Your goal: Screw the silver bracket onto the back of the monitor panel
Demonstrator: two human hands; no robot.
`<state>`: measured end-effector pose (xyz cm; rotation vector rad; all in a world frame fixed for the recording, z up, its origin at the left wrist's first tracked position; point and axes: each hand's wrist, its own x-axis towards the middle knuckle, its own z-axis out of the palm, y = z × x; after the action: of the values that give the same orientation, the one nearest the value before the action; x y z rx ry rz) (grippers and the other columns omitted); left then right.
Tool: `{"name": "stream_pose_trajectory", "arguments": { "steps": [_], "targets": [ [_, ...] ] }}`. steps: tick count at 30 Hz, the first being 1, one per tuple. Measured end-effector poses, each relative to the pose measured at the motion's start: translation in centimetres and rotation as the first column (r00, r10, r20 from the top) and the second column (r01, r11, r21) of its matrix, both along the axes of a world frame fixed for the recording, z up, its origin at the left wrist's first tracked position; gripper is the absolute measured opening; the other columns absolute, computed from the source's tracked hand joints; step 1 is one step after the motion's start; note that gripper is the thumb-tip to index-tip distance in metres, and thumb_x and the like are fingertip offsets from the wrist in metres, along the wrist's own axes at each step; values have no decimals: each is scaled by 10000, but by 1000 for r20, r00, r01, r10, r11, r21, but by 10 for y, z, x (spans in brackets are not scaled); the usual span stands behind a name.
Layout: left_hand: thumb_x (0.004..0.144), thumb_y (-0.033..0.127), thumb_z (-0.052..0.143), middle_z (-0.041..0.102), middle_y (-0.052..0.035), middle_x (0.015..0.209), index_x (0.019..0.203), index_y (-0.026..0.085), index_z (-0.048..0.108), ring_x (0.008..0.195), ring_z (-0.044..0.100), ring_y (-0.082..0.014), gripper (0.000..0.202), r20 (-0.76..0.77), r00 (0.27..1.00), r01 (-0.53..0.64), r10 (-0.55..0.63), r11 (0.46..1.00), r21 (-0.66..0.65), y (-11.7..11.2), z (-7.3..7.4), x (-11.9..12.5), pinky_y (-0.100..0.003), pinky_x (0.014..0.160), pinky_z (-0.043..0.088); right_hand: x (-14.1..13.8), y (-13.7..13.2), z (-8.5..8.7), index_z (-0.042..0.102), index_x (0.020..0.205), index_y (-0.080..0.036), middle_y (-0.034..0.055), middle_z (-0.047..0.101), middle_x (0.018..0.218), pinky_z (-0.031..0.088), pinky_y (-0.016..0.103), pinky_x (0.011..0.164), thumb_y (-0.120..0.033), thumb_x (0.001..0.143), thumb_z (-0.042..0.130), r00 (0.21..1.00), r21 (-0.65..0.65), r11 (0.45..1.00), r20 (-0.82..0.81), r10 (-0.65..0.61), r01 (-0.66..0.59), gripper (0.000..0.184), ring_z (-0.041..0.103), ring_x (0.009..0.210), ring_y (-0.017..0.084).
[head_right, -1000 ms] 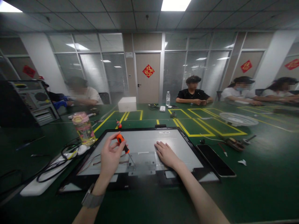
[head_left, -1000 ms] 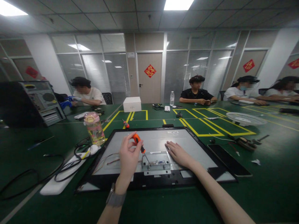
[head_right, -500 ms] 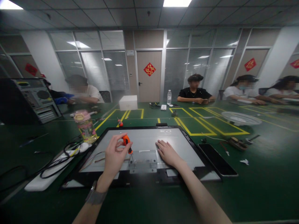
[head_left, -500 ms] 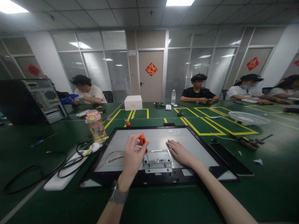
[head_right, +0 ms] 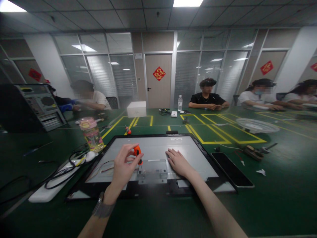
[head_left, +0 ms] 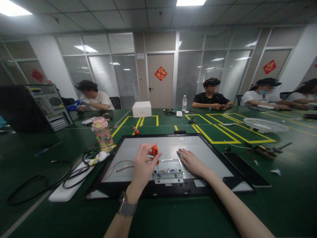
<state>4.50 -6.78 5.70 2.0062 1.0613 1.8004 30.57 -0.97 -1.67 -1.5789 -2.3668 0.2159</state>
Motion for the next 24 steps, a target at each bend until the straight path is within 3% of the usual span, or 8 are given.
{"name": "stream_pose_trajectory", "arguments": {
  "steps": [8,24],
  "targets": [
    [853,232,678,559,-33,996,1129,227,633,732,638,-105,280,66,998,-28,24,998,60,-1,0,-1,-168,511,592,0,0,0,466,1450,-139,145,402,1541,233,476,1190,-354,996,281,1000,-2,1000,7,-3,3,535,336,1442,255],
    [856,263,669,581,-48,1002,1117,219,646,725,634,-109,266,-22,999,-35,35,999,32,-1,-1,-1,-174,515,599,-2,-2,3,468,1451,-149,135,403,1542,239,470,1189,-354,998,276,1000,1,1000,10,-4,4,533,340,1440,253]
  ]
}}
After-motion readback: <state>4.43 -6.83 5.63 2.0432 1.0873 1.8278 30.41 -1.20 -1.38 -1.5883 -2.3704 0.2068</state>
